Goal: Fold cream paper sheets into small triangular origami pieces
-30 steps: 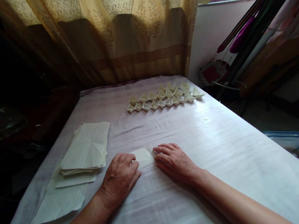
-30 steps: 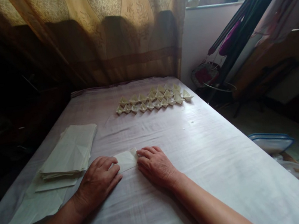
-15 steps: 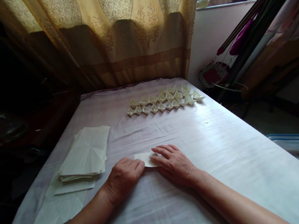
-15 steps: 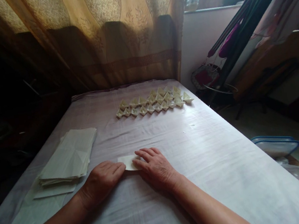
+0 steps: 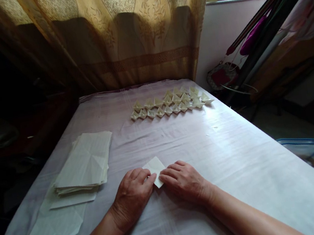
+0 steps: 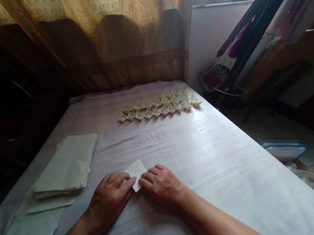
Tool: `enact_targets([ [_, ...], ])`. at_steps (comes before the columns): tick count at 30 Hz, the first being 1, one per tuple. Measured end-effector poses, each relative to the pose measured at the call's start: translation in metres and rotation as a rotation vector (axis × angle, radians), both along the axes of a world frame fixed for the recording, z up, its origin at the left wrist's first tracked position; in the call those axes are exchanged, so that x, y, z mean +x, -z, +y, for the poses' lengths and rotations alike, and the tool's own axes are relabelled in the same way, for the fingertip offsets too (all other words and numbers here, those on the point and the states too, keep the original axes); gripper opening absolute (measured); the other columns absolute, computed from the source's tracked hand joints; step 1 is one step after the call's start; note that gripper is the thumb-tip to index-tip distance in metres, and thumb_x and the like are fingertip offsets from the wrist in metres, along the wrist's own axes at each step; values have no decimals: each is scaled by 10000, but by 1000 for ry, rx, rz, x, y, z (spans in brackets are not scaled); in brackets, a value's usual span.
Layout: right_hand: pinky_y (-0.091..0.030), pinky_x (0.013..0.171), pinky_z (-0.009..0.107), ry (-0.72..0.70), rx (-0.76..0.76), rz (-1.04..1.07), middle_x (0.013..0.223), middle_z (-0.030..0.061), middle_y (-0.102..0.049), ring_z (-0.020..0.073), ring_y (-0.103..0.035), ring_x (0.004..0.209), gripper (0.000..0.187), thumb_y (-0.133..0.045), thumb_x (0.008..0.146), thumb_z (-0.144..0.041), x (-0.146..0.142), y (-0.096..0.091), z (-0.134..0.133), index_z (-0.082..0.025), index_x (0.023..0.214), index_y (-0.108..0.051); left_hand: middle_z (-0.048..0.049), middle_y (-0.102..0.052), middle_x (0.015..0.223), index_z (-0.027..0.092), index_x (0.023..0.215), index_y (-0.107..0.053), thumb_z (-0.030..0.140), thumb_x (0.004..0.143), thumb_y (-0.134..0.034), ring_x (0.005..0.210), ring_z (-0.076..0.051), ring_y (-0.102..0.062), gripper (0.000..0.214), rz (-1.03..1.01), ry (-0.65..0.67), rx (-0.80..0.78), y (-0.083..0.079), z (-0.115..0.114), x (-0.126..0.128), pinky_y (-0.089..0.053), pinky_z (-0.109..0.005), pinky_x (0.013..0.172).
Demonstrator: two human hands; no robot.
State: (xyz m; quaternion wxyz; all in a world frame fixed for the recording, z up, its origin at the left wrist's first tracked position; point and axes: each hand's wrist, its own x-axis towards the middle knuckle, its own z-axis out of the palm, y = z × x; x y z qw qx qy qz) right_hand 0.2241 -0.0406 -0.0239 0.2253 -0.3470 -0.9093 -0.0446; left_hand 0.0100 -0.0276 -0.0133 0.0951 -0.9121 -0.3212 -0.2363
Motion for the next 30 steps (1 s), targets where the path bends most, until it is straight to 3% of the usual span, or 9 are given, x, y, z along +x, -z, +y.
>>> enact_targets([
  [4,-386,683,307,-15,-76,19,844,32,-716,165,-593,740,125,-532,922,-171,-3,-2,0,-196,952,-650,-30,-681,804,193,957,-662,169,947,-509,738,-191,-613,156,-15,-15,-75,-3,-11,-2,-478,-329,682],
  [7,-417,744,308,14,-186,159,906,36,-730,175,-623,808,128,-560,904,-189,2,-3,6,-205,978,-663,-25,-689,786,199,929,-658,158,937,-514,742,-195,-628,150,-72,-30,-137,0,-10,-5,-479,-331,687],
  [10,-441,753,284,102,-332,315,814,14,-721,156,-635,769,104,-576,911,-213,7,-4,14,-217,906,-680,-18,-688,772,207,907,-652,180,936,-525,725,-182,-633,133,-174,-72,-219,5,-6,-6,-485,-312,675],
  [13,-434,663,255,237,-425,336,683,-5,-674,144,-612,666,121,-597,886,-221,4,-3,22,-224,803,-686,-18,-685,774,205,940,-635,244,947,-521,707,-174,-638,121,-272,-152,-263,9,-2,-6,-502,-298,665],
  [16,-421,633,262,368,-412,326,660,-8,-663,154,-600,632,87,-614,848,-239,-4,1,27,-229,865,-698,-16,-689,808,194,1207,-554,271,966,-496,735,-174,-656,260,-323,-206,-273,13,0,-5,-527,-299,707],
  [19,-431,668,283,411,-355,339,687,-9,-677,166,-612,657,240,-596,848,-242,-11,6,28,-216,1076,-664,-14,-685,829,186,1404,-398,245,978,-474,759,-175,-654,437,-320,-198,-276,15,2,-5,-539,-307,741],
  [22,-439,693,300,418,-300,356,700,-5,-681,174,-622,678,300,-559,870,-244,-15,11,27,-199,1161,-613,-48,-677,926,199,1358,-465,236,972,-483,846,-190,-652,389,-302,-188,-290,14,1,-6,-553,-332,795],
  [26,-444,705,306,428,-282,393,707,-10,-681,169,-627,678,269,-532,890,-246,-17,11,26,-195,1150,-580,-92,-638,1135,221,1104,-655,173,949,-488,1028,-215,-626,232,-271,-185,-272,12,0,-6,-564,-366,878],
  [30,-433,685,300,445,-289,377,701,-11,-670,164,-618,656,161,-525,898,-263,-18,10,27,-208,1039,-577,-85,-639,1286,203,1141,-669,128,944,-470,1239,-255,-547,290,-172,-130,-181,10,-4,-7,-538,-410,965],
])
